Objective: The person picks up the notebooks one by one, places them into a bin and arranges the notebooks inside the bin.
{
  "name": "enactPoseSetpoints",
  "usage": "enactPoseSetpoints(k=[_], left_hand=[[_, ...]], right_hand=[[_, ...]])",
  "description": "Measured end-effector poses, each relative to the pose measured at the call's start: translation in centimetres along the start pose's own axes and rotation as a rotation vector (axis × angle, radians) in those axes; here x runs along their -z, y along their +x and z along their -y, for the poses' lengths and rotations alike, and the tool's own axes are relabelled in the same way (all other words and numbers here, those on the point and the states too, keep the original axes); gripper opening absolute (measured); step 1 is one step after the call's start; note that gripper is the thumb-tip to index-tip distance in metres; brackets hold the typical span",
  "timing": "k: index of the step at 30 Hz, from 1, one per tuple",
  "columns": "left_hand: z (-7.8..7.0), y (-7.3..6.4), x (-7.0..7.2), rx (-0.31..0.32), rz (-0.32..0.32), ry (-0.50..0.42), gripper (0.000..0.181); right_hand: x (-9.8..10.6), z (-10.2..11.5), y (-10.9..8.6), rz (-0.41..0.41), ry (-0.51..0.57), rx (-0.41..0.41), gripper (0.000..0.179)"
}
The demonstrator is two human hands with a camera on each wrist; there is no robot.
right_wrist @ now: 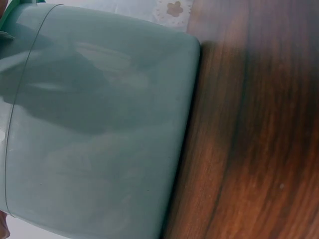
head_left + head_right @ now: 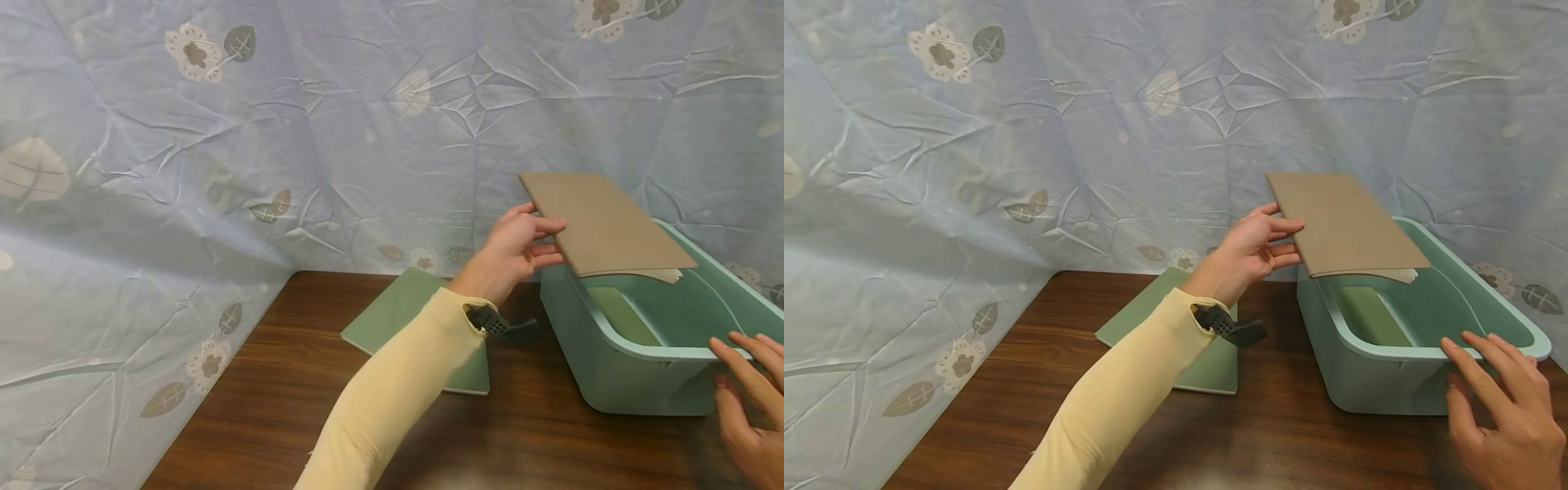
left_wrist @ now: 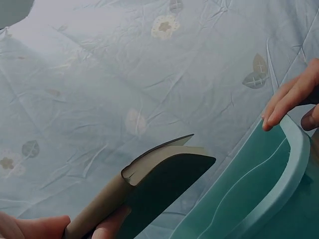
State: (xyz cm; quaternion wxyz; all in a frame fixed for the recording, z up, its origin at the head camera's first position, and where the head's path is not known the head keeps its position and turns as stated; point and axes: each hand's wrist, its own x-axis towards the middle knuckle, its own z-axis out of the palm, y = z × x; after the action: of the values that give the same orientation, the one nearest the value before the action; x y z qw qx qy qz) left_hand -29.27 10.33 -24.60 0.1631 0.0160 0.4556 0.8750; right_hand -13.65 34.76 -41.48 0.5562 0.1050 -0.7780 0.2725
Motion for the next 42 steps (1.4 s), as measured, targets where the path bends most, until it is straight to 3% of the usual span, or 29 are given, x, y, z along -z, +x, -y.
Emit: enactPoseSetpoints(k=[12, 29, 42], left_hand=[[1.3, 1.1, -1.7, 0.012, -0.029, 0.005, 0.054], [3.1, 2.8, -3.9, -0.004, -0.050, -0.024, 0.054], [3.9, 3.5, -5.0, -0.008, -0.090, -0.008, 0.057]], right_hand=[[0.1, 0.3, -0.1, -0.010, -0.008, 0.012, 0.040], [-0.3, -1.1, 0.3, 0.022, 0.013, 0.001, 0.042], [-0.4, -1.2, 0.3, 0.021, 0.010, 0.001, 0.043]])
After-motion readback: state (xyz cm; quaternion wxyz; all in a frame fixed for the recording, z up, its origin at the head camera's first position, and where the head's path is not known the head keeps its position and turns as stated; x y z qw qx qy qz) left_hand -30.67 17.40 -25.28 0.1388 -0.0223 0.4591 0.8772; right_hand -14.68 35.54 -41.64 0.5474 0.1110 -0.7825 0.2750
